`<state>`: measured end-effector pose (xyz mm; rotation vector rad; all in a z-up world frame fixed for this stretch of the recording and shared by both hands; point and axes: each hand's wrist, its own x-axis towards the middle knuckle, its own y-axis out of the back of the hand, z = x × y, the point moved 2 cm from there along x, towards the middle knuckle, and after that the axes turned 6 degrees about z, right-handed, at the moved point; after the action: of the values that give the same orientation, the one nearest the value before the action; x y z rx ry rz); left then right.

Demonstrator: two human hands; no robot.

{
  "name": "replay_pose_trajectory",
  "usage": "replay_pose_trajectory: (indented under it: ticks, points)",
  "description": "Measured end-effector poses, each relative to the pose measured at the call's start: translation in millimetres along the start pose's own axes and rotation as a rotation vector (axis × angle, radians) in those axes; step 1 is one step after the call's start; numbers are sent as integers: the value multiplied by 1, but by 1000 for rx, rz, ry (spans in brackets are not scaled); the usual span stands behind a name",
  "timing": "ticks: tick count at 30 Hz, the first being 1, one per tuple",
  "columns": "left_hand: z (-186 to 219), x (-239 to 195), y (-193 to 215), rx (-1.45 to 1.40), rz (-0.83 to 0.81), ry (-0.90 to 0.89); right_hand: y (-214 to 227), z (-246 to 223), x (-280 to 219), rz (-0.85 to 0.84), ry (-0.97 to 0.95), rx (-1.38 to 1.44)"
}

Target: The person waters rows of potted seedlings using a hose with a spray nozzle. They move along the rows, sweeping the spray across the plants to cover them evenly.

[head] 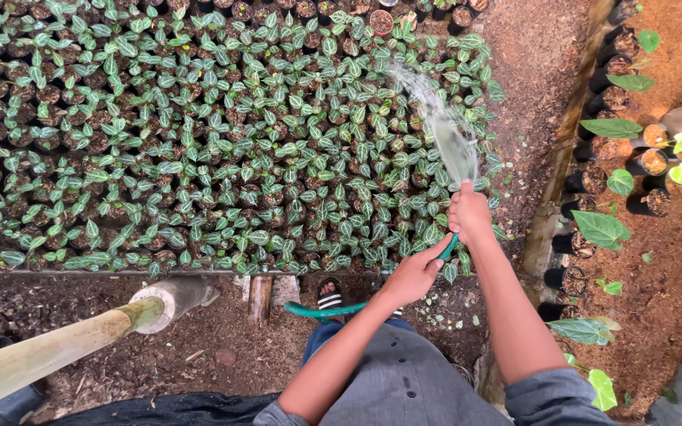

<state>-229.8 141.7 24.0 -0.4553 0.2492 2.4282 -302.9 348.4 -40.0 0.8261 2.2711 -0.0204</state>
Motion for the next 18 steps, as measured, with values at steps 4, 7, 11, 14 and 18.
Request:
replay_pose_trajectory:
  ticks: [4,7,11,14,18]
  points:
    - [2,4,0,-5,-10,23,-1,-9,-3,20,15,-11]
    - [2,6,-1,2,-9,35,-2,-13,-5,16,-5,-2]
    - [4,7,-1,20,1,22,-3,-14,-5,12,-2,-10]
    - [6,5,-1,11,-4,50,-1,-14,-4,7,2,-4]
    - [9,6,-2,25,-7,49,1,-15,-1,1,27,2]
